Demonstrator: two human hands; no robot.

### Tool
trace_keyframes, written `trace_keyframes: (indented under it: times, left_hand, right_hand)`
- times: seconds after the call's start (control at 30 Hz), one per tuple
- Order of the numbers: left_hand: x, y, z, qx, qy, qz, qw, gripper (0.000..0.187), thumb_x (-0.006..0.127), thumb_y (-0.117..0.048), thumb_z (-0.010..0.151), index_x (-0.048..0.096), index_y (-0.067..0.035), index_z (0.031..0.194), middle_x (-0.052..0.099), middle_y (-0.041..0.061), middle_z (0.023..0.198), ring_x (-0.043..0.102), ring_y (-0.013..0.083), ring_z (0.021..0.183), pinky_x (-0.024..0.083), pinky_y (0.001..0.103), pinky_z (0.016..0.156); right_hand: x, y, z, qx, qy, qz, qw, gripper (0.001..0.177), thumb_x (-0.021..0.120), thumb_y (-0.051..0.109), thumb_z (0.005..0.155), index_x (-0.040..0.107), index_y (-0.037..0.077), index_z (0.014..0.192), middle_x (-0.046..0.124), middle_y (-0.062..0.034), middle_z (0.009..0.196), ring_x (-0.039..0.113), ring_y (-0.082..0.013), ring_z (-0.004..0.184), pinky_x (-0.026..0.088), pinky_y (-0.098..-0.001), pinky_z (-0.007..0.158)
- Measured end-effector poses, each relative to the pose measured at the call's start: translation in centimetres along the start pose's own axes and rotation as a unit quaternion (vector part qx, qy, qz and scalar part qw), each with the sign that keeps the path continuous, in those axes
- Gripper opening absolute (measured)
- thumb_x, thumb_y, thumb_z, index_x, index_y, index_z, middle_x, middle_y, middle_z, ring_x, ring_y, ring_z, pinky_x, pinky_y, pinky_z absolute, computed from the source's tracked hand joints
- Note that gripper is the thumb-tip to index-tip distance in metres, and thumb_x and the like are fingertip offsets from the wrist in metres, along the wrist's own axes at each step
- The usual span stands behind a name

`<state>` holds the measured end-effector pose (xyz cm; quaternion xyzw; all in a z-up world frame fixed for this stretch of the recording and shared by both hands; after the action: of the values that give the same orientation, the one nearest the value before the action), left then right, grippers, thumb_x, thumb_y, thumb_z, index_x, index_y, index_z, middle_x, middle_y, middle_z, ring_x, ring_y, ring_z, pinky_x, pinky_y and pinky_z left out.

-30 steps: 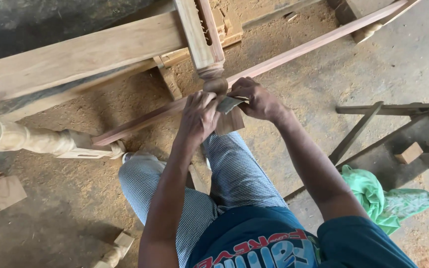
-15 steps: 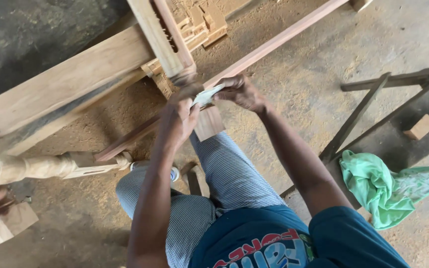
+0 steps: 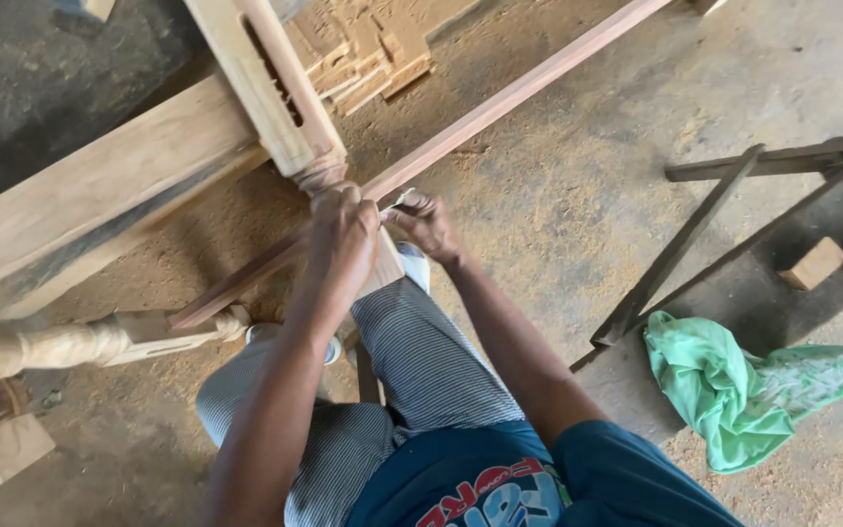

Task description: Sanding a carved wooden furniture leg by hand with sandpaper to smooth the surface.

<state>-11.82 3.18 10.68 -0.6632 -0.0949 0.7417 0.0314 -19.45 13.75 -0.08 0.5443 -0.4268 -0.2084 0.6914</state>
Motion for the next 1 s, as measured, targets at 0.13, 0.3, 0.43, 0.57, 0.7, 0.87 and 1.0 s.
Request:
trace_keyframes:
  times: [0.13,0.3,0.43,0.57,0.7,0.87,1.0]
  left_hand:
    - [3.5,-1.4,1.4,0.022,-0.044,0.158,0.986,0.021,0.058,-0.020,0.090,0.073,-0.009,0.080,0.068,0.012,0.090,0.066,0.0283,0.087,0.051,0.041,0.073]
    - [0.7,-2.2,0.8,-0.006,0.007,0.168,0.986,0.025,0.054,-0.015,0.095,0.074,-0.008,0.081,0.069,0.011,0.092,0.064,0.0278,0.091,0.047,0.040,0.075]
    - [-5.1,-4.3,-1.6,0.001,0.025,0.159,0.987,0.021,0.057,-0.013,0.095,0.075,-0.006,0.087,0.070,0.014,0.097,0.065,0.0290,0.095,0.047,0.040,0.077]
    - [0.6,-2.2,-1.1,0.020,-0.063,0.133,0.989,0.022,0.057,-0.014,0.093,0.069,-0.006,0.076,0.063,0.013,0.087,0.063,0.0332,0.086,0.046,0.044,0.069]
    - [2.2,-2.3,-0.6,-0.032,-0.078,0.158,0.984,0.019,0.060,-0.020,0.089,0.068,-0.010,0.074,0.059,0.011,0.089,0.060,0.0312,0.084,0.046,0.046,0.068]
    - [3.8,-3.3,1.7,-0.087,-0.023,0.172,0.981,0.021,0.062,-0.023,0.088,0.075,-0.011,0.077,0.062,0.016,0.091,0.058,0.0384,0.095,0.046,0.058,0.064]
    - [4.8,-3.2,3.2,-0.133,0.088,0.156,0.975,0.031,0.067,-0.033,0.092,0.078,-0.005,0.085,0.064,0.024,0.094,0.053,0.0403,0.095,0.045,0.057,0.060]
  right_hand:
    - [-2.3,-8.1,0.9,0.017,-0.052,0.003,0.998,0.010,0.083,0.001,0.082,0.077,0.003,0.089,0.075,-0.0068,0.084,0.065,-0.0098,0.082,0.055,-0.0245,0.074]
    - [0.0,-2.2,0.2,0.021,-0.018,0.014,1.000,0.017,0.086,0.004,0.082,0.079,0.006,0.098,0.078,-0.0073,0.090,0.069,-0.0096,0.086,0.059,-0.0261,0.075]
    - [1.4,3.1,-0.5,-0.044,0.002,0.011,0.999,0.016,0.082,0.002,0.084,0.079,0.006,0.099,0.074,-0.0032,0.089,0.060,-0.0066,0.090,0.054,-0.0230,0.077]
    - [-0.3,-2.5,-1.1,-0.011,-0.019,0.060,0.998,0.017,0.082,-0.004,0.081,0.077,0.007,0.093,0.075,-0.0035,0.084,0.069,-0.0075,0.082,0.055,-0.0210,0.071]
    - [0.1,-4.3,-1.3,0.016,-0.014,0.086,0.996,0.010,0.080,0.000,0.086,0.076,0.005,0.094,0.075,-0.0041,0.083,0.067,-0.0049,0.079,0.054,-0.0198,0.069]
    - [-1.5,-10.6,-0.6,0.041,-0.033,0.128,0.990,0.012,0.082,0.005,0.086,0.076,0.002,0.096,0.078,-0.0120,0.088,0.072,-0.0129,0.080,0.059,-0.0265,0.072]
    - [-1.7,-10.0,-1.0,0.053,-0.027,0.113,0.992,0.015,0.082,0.007,0.088,0.076,0.003,0.100,0.078,-0.0125,0.091,0.072,-0.0129,0.082,0.059,-0.0266,0.074]
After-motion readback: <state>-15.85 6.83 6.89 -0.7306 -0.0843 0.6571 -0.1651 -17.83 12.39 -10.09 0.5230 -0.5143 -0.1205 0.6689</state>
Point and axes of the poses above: each hand's wrist, its own z-axis towards the middle knuckle, its own x-axis out of the palm, y = z × x, the point moved 5 cm from there along z, towards the middle knuckle
